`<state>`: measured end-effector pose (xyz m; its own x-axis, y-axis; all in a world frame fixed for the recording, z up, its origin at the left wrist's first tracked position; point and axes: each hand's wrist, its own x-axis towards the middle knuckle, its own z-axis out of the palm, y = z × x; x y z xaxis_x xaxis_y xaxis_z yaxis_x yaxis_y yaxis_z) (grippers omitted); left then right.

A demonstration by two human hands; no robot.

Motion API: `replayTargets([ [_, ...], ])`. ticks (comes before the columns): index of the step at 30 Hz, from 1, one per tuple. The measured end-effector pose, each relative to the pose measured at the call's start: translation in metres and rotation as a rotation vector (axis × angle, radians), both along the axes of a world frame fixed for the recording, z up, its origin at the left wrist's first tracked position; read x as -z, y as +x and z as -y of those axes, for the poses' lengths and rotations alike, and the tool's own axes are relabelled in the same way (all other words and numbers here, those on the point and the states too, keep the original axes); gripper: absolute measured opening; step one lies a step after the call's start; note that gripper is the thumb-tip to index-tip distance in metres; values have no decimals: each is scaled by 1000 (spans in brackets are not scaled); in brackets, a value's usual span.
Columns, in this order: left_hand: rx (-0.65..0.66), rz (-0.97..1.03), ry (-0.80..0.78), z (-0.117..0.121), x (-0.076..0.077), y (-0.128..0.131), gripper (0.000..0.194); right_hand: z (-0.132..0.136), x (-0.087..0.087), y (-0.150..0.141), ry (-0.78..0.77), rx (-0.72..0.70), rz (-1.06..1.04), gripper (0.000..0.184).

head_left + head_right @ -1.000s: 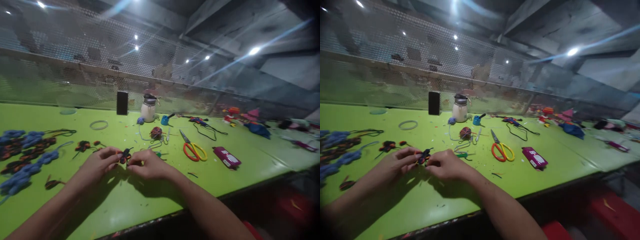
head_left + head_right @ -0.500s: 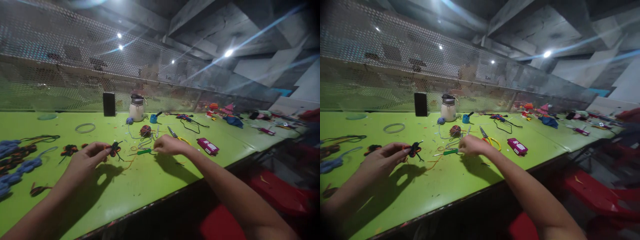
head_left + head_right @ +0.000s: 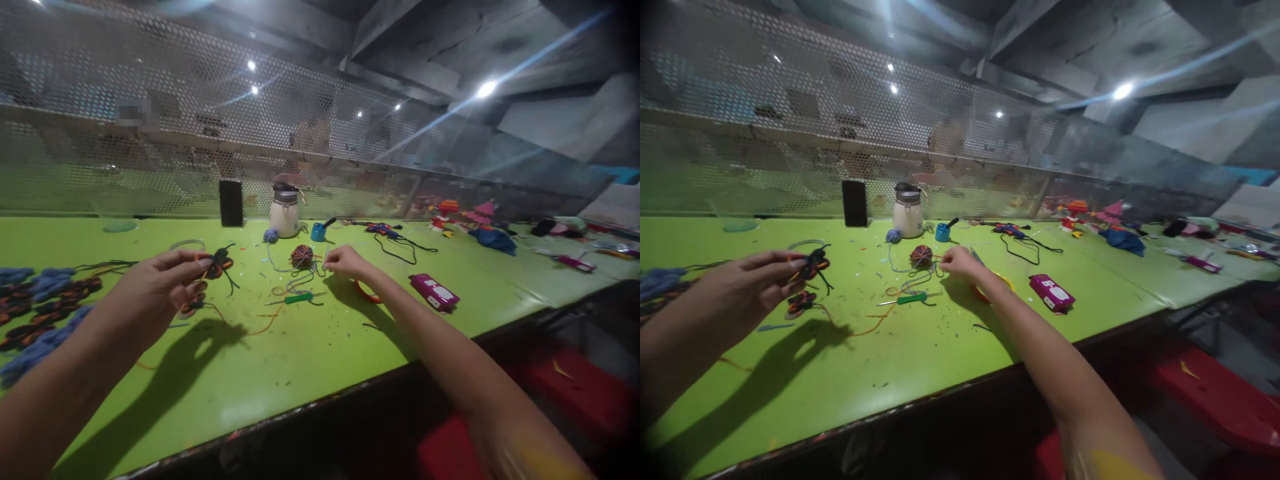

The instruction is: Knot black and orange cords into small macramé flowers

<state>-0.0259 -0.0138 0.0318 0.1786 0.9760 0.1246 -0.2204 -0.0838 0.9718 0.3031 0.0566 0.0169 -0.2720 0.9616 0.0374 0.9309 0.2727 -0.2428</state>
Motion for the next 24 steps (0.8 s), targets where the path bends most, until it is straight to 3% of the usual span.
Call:
replayTargets([
  [3,-214,52,-87,-8,1,8,9,14,7,-39,-57,-223,126,12],
  [9,-124,56,-223,-9,11,23,15,45,14,-79,98,-423,383,17],
  [13,-108,64,-188,-2,9,16,17,50,3,-68,166,-479,476,23],
  [17,-131,22,-156,6,2,11,16,54,-19,-24,215,-350,535,23],
  [21,-107,14,-179,10,2,13,15,64,-38,-4,206,-225,379,20],
  [24,-107,-10,-213,10,6,17,13,80,-46,-32,118,-322,-4,13],
])
